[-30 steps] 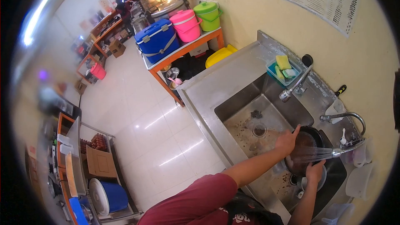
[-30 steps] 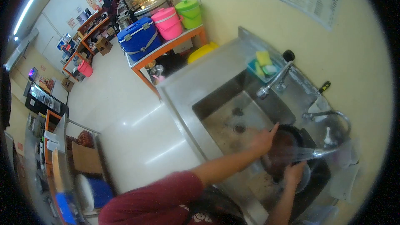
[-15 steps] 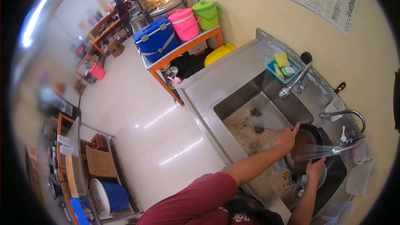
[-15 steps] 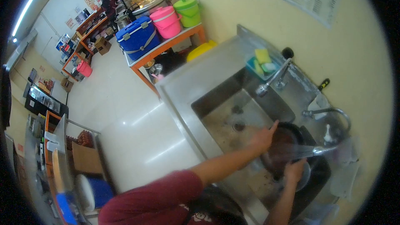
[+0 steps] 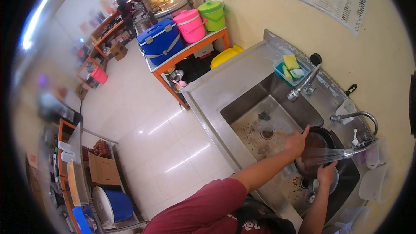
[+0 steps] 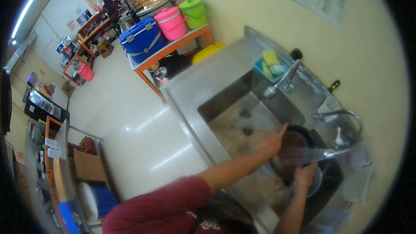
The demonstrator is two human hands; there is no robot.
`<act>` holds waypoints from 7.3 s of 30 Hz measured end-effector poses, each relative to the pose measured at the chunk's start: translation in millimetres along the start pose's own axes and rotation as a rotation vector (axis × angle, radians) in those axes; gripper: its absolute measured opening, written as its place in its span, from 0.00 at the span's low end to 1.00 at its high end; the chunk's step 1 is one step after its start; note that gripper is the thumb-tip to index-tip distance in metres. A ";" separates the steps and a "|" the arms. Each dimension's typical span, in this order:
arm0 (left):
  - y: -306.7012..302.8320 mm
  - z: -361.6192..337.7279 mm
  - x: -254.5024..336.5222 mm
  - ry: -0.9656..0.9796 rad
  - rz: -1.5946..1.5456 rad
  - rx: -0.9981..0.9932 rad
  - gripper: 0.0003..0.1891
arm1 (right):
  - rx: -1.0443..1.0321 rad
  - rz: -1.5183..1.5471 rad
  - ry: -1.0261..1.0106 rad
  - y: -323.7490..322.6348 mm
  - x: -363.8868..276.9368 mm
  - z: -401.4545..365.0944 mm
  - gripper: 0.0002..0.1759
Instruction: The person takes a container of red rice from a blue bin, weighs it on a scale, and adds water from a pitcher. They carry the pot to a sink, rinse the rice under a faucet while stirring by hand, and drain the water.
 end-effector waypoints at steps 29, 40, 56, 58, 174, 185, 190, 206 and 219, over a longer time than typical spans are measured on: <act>4.5 2.4 3.8 0.038 0.063 -0.060 0.39 | -0.264 -0.416 -0.090 124.2 -35.7 18.5 0.58; 6.3 4.7 3.9 0.013 0.034 -0.092 0.38 | -0.369 -0.048 -0.219 57.2 -96.1 3.5 0.44; -4.0 -2.0 8.8 0.048 0.043 -0.078 0.36 | -0.416 -0.182 -0.529 121.2 -106.6 39.8 0.18; -0.8 -0.2 6.4 0.051 0.043 -0.071 0.36 | -0.433 -0.162 -0.598 109.4 -100.8 28.7 0.19; -5.0 -121.9 -73.0 0.243 -0.247 -0.079 0.28 | -0.409 -0.518 -0.597 106.0 -130.1 -160.9 0.53; -5.5 -131.2 -78.7 0.239 -0.210 -0.082 0.30 | -0.859 -0.675 -0.735 175.2 -110.5 -159.5 0.30; -11.7 -139.7 -76.0 0.215 -0.217 -0.081 0.27 | -0.610 -0.754 -0.937 97.5 -96.7 -196.2 0.42; -4.8 -142.0 -80.7 0.165 -0.160 -0.095 0.30 | -0.467 0.066 -0.254 108.9 -73.2 -120.1 0.22; -4.7 -143.6 -80.3 0.180 -0.175 -0.075 0.32 | -0.424 -0.575 -0.771 108.5 -117.1 -193.0 0.35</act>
Point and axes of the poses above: each hand's wrist, its own z-axis towards the middle knuckle, its own y-axis out of the palm, x = y × z, the point moved 10 cm from there along z, towards the middle knuckle, and after that the axes turned 1 degree about z, right-handed, at the moved point
